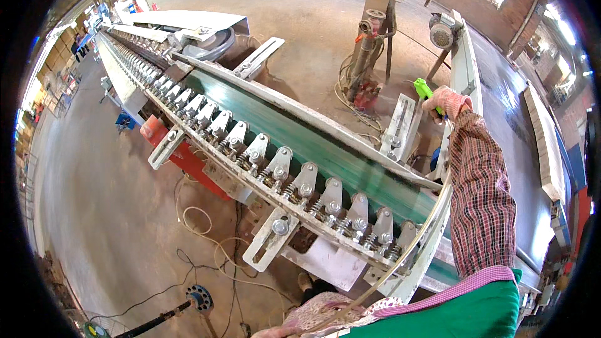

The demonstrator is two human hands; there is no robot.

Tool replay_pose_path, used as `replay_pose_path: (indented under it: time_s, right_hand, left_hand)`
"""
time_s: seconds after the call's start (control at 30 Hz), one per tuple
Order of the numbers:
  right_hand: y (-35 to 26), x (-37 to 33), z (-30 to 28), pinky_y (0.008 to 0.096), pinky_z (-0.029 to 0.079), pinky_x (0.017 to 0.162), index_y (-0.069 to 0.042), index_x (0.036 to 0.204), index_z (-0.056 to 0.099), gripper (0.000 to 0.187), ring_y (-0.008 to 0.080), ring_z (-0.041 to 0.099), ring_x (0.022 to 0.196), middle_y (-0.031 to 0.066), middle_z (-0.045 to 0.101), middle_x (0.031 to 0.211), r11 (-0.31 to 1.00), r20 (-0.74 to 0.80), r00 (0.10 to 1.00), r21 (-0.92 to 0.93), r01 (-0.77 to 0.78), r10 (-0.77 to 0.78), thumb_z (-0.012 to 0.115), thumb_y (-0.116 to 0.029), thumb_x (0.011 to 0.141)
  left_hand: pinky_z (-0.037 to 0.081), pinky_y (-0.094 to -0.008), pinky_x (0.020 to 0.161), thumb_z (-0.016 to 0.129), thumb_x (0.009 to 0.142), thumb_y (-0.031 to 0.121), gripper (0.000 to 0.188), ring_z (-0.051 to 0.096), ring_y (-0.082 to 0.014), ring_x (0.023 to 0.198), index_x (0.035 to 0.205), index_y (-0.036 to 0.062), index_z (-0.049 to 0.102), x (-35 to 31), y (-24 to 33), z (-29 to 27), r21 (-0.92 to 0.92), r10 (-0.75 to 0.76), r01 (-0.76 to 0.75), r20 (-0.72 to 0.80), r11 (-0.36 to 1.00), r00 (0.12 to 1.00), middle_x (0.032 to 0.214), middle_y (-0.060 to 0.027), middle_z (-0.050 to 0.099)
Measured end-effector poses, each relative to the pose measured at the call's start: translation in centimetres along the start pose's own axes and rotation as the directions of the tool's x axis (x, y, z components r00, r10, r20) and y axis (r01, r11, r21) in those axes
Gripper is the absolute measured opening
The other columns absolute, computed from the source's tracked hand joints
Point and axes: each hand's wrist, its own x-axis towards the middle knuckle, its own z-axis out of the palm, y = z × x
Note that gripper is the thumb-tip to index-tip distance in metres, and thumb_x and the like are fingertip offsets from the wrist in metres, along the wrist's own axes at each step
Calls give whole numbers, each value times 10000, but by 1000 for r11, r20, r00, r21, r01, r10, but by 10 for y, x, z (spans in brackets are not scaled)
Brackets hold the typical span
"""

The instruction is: The person uses an air blow gun to clean dust from a conveyor belt and machine parts, then arranges several wooden slats on the belt.

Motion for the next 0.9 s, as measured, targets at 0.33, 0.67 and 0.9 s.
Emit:
replay_pose_path:
  time_s: [0.33,0.67,0.9]
  right_hand:
    - [-1,-11,-32,354,461,500,-71,602,650,119,205,636,546,70,625,570,850,-120,843,-121,513,-525,694,-182,600]
    - [-123,18,-40,431,529,635,13,799,714,399,315,636,620,169,676,693,774,-60,860,-471,423,-507,735,-345,622]
    - [-183,21,-19,398,539,501,26,846,728,234,223,666,603,120,691,706,904,-33,948,-313,291,-317,769,-108,658]
  left_hand:
    - [533,-259,836,625,937,15,255,674,-173,947,1177,-68,653,14,25,-4,-1,55,-55,8,999,998,1061,-112,708]
    - [535,-260,824,626,932,3,249,677,-176,935,1167,-74,654,3,20,-4,-83,81,-85,-53,993,995,1055,-113,708]
    - [537,-260,816,626,929,-4,244,679,-178,926,1160,-78,654,-12,4,-10,-189,50,-75,-132,979,990,1051,-113,709]
